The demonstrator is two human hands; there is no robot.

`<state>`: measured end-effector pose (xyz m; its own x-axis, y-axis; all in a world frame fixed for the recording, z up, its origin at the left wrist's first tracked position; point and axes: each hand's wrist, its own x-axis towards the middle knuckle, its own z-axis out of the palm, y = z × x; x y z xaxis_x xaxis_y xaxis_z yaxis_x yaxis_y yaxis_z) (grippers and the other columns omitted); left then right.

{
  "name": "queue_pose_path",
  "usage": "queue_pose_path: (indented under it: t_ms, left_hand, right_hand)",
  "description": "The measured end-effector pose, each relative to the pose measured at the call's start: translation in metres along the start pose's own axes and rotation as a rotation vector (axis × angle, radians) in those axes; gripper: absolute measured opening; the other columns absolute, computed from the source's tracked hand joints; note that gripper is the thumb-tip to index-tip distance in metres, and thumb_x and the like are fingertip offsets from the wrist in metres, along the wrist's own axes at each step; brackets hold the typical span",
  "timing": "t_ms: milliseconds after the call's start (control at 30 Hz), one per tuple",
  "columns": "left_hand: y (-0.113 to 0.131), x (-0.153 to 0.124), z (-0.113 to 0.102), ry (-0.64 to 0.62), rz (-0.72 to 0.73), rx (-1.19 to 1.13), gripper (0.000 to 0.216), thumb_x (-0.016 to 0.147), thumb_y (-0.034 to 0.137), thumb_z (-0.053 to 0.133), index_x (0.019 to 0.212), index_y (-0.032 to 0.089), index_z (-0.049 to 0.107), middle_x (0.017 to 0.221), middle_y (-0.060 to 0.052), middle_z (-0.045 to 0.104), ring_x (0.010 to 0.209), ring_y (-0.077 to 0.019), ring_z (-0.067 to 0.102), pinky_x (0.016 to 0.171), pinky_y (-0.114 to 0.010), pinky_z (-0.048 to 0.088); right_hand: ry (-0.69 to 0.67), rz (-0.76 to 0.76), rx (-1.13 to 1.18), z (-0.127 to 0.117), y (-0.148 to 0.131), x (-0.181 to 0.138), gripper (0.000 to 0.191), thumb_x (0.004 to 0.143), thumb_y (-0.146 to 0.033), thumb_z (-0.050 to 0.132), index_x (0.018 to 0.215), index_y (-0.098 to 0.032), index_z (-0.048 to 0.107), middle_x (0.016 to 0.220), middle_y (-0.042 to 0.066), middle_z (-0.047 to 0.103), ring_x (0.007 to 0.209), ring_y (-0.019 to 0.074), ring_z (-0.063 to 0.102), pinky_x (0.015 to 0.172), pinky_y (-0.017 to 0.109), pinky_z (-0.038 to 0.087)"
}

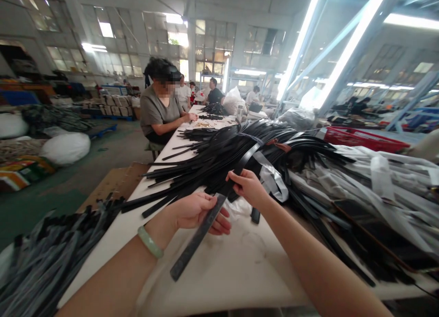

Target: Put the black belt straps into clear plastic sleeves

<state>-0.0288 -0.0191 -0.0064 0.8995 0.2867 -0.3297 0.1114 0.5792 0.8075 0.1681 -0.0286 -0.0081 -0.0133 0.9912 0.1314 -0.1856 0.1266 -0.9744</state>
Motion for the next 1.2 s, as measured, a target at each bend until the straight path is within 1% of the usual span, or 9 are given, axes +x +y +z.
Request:
queue_pose_path:
  t_ms: [167,333,433,600,733,833,967,1067,1200]
  left_hand:
    - [-0.002,0.002,0.0,0.049,0.025,-0.028,0.042,0.093,0.038,0.039,0.094,0.004,0.064,0.086,-0.02,0.071,0.084,-0.028,0.069,0.082,-0.042,0.049]
    - [0.0,-0.001,0.006,-0.01,-0.032,0.004,0.042,0.093,0.038,0.039,0.094,0.004,0.064,0.087,-0.02,0.071,0.083,-0.0278,0.069,0.082,-0.042,0.049]
    - [0.002,-0.001,0.009,0.037,0.018,-0.004,0.041,0.093,0.037,0.039,0.091,0.004,0.065,0.086,-0.02,0.071,0.082,-0.0274,0.069,0.08,-0.041,0.05]
    - [0.007,-0.006,0.01,0.078,0.12,-0.023,0.038,0.091,0.038,0.047,0.09,0.005,0.064,0.083,-0.021,0.071,0.079,-0.0288,0.07,0.08,-0.045,0.051]
    - [0.01,-0.012,0.011,0.006,-0.012,0.061,0.039,0.089,0.041,0.05,0.093,0.005,0.065,0.087,-0.022,0.071,0.083,-0.0296,0.07,0.08,-0.042,0.051]
    - [0.009,-0.011,0.011,0.021,-0.042,0.079,0.04,0.087,0.043,0.053,0.093,0.005,0.065,0.087,-0.022,0.071,0.082,-0.0297,0.07,0.078,-0.041,0.052]
    - [0.009,-0.005,0.009,0.188,0.07,0.011,0.034,0.087,0.038,0.054,0.088,0.006,0.065,0.081,-0.021,0.071,0.076,-0.0287,0.07,0.074,-0.042,0.053]
    - [0.01,-0.006,0.009,0.22,0.096,0.001,0.033,0.088,0.036,0.053,0.086,0.006,0.065,0.078,-0.02,0.071,0.073,-0.0281,0.07,0.073,-0.042,0.053]
    - [0.009,-0.008,0.01,0.148,-0.016,0.048,0.037,0.085,0.04,0.056,0.086,0.004,0.066,0.08,-0.022,0.071,0.075,-0.0295,0.07,0.075,-0.041,0.052]
  right_hand:
    - [-0.17,0.078,-0.045,0.024,0.007,-0.012,0.038,0.071,-0.049,0.071,0.08,-0.013,0.069,0.047,-0.005,0.043,0.038,0.004,0.028,0.036,0.019,0.014]
    - [0.038,0.106,0.229,-0.001,-0.003,0.003,0.041,0.072,-0.053,0.068,0.087,-0.015,0.069,0.044,-0.01,0.027,0.037,0.0036,0.014,0.036,0.02,0.008]
    - [0.112,-0.014,0.121,0.009,-0.002,-0.003,0.039,0.073,-0.051,0.068,0.081,-0.013,0.07,0.047,-0.007,0.035,0.038,0.004,0.022,0.036,0.02,0.014]
    - [-0.074,0.042,0.025,0.041,0.006,-0.017,0.041,0.076,-0.05,0.066,0.094,-0.014,0.071,0.057,-0.002,0.053,0.046,0.0079,0.042,0.042,0.019,0.033]
    - [0.151,0.053,0.347,0.016,-0.004,0.0,0.034,0.077,-0.047,0.064,0.091,-0.017,0.071,0.086,0.005,0.066,0.072,0.0139,0.06,0.067,0.024,0.049]
    - [0.215,-0.055,0.31,0.005,-0.008,0.005,0.033,0.078,-0.046,0.064,0.091,-0.016,0.071,0.091,0.007,0.068,0.081,0.0162,0.061,0.076,0.026,0.049]
    - [-0.007,-0.036,0.063,0.031,0.004,-0.011,0.04,0.077,-0.049,0.066,0.094,-0.013,0.072,0.075,0.006,0.067,0.072,0.0159,0.061,0.063,0.025,0.048]
    - [-0.14,0.07,0.14,0.042,0.007,-0.016,0.042,0.074,-0.045,0.071,0.105,-0.015,0.069,0.071,0.003,0.067,0.065,0.0147,0.061,0.059,0.024,0.048]
    - [0.07,-0.065,0.38,0.019,-0.009,-0.003,0.036,0.07,-0.043,0.074,0.096,-0.018,0.069,0.098,0.007,0.07,0.088,0.0193,0.066,0.08,0.03,0.052]
